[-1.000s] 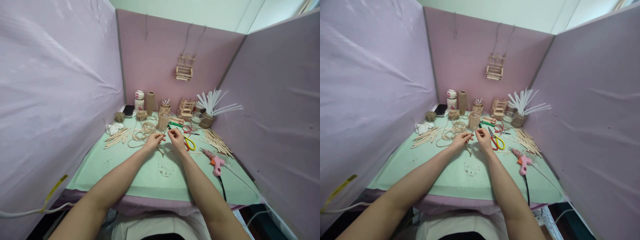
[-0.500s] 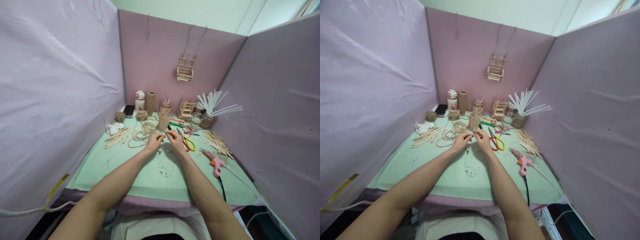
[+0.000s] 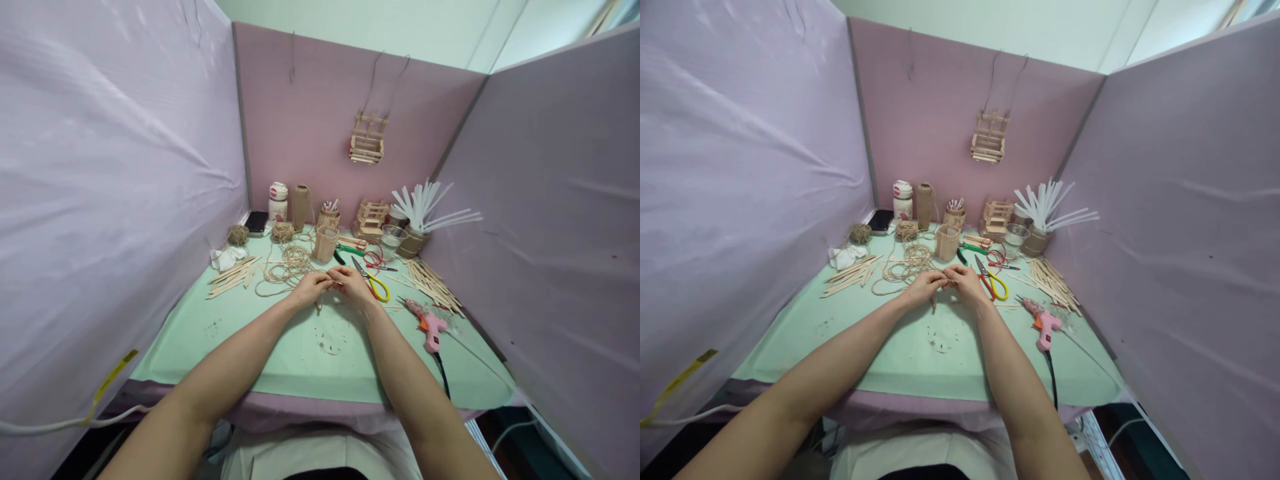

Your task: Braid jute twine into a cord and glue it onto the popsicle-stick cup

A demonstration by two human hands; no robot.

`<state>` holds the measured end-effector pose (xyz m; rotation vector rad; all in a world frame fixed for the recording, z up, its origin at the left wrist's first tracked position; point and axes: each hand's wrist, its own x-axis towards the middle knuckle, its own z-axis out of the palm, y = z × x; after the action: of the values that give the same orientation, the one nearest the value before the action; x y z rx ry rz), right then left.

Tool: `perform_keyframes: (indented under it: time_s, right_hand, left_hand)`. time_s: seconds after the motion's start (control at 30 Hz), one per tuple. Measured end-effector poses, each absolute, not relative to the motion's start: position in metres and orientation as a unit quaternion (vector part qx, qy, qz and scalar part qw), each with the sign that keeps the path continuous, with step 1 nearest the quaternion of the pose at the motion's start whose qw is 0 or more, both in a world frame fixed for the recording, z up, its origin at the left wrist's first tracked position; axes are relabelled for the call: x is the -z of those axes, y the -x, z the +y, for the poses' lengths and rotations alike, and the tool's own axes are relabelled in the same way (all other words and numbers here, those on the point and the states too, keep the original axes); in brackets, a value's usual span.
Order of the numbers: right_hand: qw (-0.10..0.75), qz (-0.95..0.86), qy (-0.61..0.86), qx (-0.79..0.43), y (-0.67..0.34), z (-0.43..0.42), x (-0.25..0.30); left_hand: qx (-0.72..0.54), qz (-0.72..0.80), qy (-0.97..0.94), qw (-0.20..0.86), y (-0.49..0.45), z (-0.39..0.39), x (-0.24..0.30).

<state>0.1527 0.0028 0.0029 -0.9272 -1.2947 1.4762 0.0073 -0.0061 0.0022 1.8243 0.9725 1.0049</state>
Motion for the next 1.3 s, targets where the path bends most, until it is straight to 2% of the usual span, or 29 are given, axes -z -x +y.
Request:
perform_keyframes:
  time_s: [0.17,0.47,0.67,0.77,0.87,0.97,1.1,1.3]
  right_hand:
    - [0.483,-0.546,0.396,-0.559,-0.151,0.007,0.005]
    - [0.52,-0.464,0.389,-0.602,-0.145,0.01,0.013]
    - [0.516,-0.453,0.412,-0.599,-0.149,0.015,0.02]
    - [0.523,-0.486,0.456,-0.531,-0.152,0.017,0.022]
    - [0.544,-0.557,0.506,-0.372,-0.156,0.017,0.019]
    - [0.529,-0.673,0.461,-0.236,-0.158,0.013,0.012]
    - [0.482,-0.766,0.385,-0.179,-0.156,0.006,0.006]
    - [0.49,-0.782,0.364,-0.128,-0.155,0.007,0.005]
  left_hand:
    - [-0.384,0.404,-0.732,0.393,-0.005,-0.005,-0.002]
    - [-0.369,0.365,-0.759,0.393,-0.007,-0.011,-0.004]
    - [-0.372,0.343,-0.765,0.4,-0.01,-0.015,-0.006]
    - [-0.389,0.351,-0.753,0.398,-0.009,-0.014,-0.007]
    - [-0.423,0.413,-0.704,0.393,-0.006,-0.008,-0.007]
    - [-0.459,0.473,-0.634,0.404,-0.003,0.0,-0.002]
    - [-0.471,0.483,-0.609,0.416,0.0,0.005,0.004]
    - [-0.438,0.462,-0.67,0.382,-0.002,0.005,0.008]
